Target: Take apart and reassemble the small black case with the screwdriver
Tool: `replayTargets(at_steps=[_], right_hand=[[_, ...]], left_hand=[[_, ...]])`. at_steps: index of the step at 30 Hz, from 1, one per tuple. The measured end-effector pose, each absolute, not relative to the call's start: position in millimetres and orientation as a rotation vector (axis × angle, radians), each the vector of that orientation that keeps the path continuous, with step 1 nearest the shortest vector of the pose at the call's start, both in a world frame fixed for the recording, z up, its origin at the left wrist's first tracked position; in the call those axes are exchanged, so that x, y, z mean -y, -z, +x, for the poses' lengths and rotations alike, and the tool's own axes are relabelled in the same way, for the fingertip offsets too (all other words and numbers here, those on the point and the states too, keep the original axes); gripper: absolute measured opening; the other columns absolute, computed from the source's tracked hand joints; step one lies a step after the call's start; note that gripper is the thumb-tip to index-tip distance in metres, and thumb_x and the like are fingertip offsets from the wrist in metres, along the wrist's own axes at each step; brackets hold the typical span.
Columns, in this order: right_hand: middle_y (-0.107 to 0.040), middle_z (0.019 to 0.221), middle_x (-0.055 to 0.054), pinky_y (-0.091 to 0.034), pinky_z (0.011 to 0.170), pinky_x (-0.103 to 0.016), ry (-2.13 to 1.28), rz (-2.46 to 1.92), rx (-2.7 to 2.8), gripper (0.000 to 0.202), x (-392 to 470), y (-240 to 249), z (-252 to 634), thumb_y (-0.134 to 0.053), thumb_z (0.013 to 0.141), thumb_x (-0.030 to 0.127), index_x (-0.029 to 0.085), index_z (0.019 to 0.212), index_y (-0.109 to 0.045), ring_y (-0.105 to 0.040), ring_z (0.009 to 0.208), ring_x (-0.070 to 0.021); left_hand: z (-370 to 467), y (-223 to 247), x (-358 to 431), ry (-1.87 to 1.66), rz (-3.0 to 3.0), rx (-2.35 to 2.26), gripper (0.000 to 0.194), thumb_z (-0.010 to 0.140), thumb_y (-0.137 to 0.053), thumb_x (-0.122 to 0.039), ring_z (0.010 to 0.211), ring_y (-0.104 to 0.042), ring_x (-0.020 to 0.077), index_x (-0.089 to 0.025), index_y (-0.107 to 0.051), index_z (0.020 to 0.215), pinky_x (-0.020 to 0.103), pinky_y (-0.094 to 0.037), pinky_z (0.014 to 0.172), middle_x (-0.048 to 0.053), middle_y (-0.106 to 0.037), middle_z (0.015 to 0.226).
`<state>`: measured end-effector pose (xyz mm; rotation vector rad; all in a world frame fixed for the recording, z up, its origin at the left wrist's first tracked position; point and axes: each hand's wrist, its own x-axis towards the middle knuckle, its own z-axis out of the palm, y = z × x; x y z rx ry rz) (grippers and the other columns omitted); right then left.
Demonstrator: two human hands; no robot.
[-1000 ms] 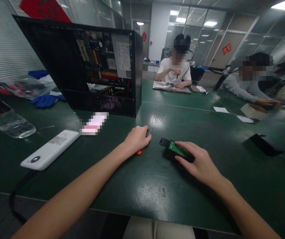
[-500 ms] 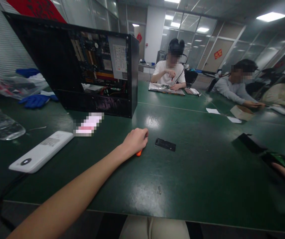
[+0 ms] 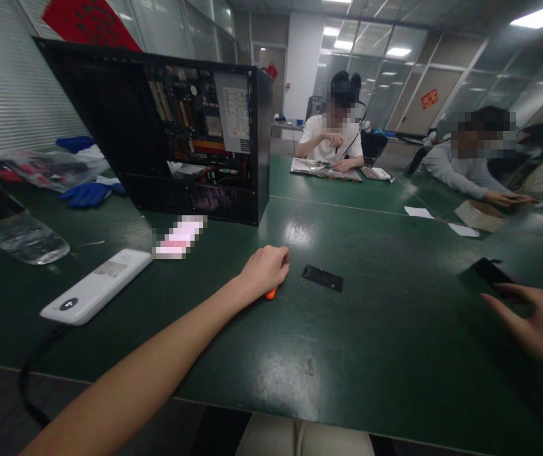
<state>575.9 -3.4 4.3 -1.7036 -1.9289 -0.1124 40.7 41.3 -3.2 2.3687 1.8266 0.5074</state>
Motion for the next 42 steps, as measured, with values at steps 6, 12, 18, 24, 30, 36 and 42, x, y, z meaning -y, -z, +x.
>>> replayTargets(at_steps=[6, 12, 18, 24, 30, 36, 42], right_hand=[[-0.076, 0.108, -0.013, -0.057, 0.087, -0.043, -0.342, -1.524, 2.359, 0.039, -40.5, -32.0, 387.7, -0.059, 0.094, 0.052, 0.02, 0.109, -0.074, -0.072, 0.096, -0.0298], [-0.076, 0.108, -0.013, -0.054, 0.087, -0.039, -0.401, -1.44, 2.56, 0.039, -65.0, -21.8, 310.0, -0.072, 0.089, 0.049, 0.017, 0.111, -0.077, -0.071, 0.1, -0.029], [-0.076, 0.103, -0.012, -0.052, 0.083, -0.037, -0.423, -1.447, 2.592, 0.028, -69.8, -9.6, 309.8, -0.076, 0.085, 0.041, 0.018, 0.101, -0.077, -0.069, 0.096, -0.028], [-0.07, 0.094, -0.01, -0.045, 0.073, -0.033, -0.408, -1.471, 2.525, 0.02, -62.3, -10.1, 302.3, -0.075, 0.079, 0.033, 0.019, 0.09, -0.067, -0.065, 0.086, -0.0253], [-0.066, 0.078, -0.004, -0.039, 0.064, -0.031, -0.525, -1.421, 2.383, 0.018, -54.8, -14.3, 310.1, -0.059, 0.09, 0.033, 0.024, 0.079, -0.048, -0.057, 0.069, -0.0185], [-0.072, 0.102, -0.009, -0.054, 0.073, -0.037, -0.75, -1.422, 2.013, 0.028, -38.6, -14.4, 392.2, -0.046, 0.099, 0.054, 0.026, 0.096, -0.042, -0.069, 0.082, -0.0237], [-0.07, 0.095, -0.019, -0.051, 0.065, -0.045, -0.523, -1.842, 1.653, 0.044, -8.8, -10.4, 541.5, -0.055, 0.09, 0.069, 0.027, 0.105, -0.06, -0.064, 0.072, -0.0288]], left_hand=[[40.8, 0.6, -40.8, -0.504, 2.373, -1.816, 0.009, 0.093, -0.064, -0.021, 0.08, -0.072, 0.0234, -0.019, -0.072, 0.094, 0.029, -0.049, 0.07, 0.007, -0.075, 0.087], [40.3, 0.5, -40.7, -0.479, 2.385, -1.813, 0.01, 0.094, -0.063, -0.023, 0.08, -0.072, 0.0238, -0.02, -0.072, 0.095, 0.03, -0.05, 0.07, 0.008, -0.076, 0.088], [42.1, 0.7, -38.5, -0.462, 2.376, -1.805, 0.011, 0.094, -0.064, -0.024, 0.083, -0.073, 0.0243, -0.02, -0.074, 0.095, 0.03, -0.052, 0.074, 0.008, -0.076, 0.091], [42.2, -0.4, -38.0, -0.46, 2.36, -1.802, 0.011, 0.093, -0.064, -0.024, 0.084, -0.073, 0.0254, -0.021, -0.074, 0.096, 0.032, -0.052, 0.074, 0.008, -0.076, 0.092], [42.1, -0.2, -37.9, -0.465, 2.366, -1.802, 0.01, 0.093, -0.064, -0.023, 0.083, -0.073, 0.0241, -0.021, -0.073, 0.094, 0.03, -0.051, 0.073, 0.008, -0.076, 0.09], [41.4, 1.0, -38.7, -0.468, 2.365, -1.803, 0.01, 0.093, -0.063, -0.024, 0.082, -0.073, 0.0239, -0.021, -0.073, 0.094, 0.029, -0.051, 0.071, 0.007, -0.076, 0.089], [42.7, -0.5, -38.5, -0.475, 2.37, -1.789, 0.011, 0.092, -0.063, -0.023, 0.082, -0.073, 0.0239, -0.02, -0.074, 0.093, 0.029, -0.05, 0.07, 0.007, -0.076, 0.09]])
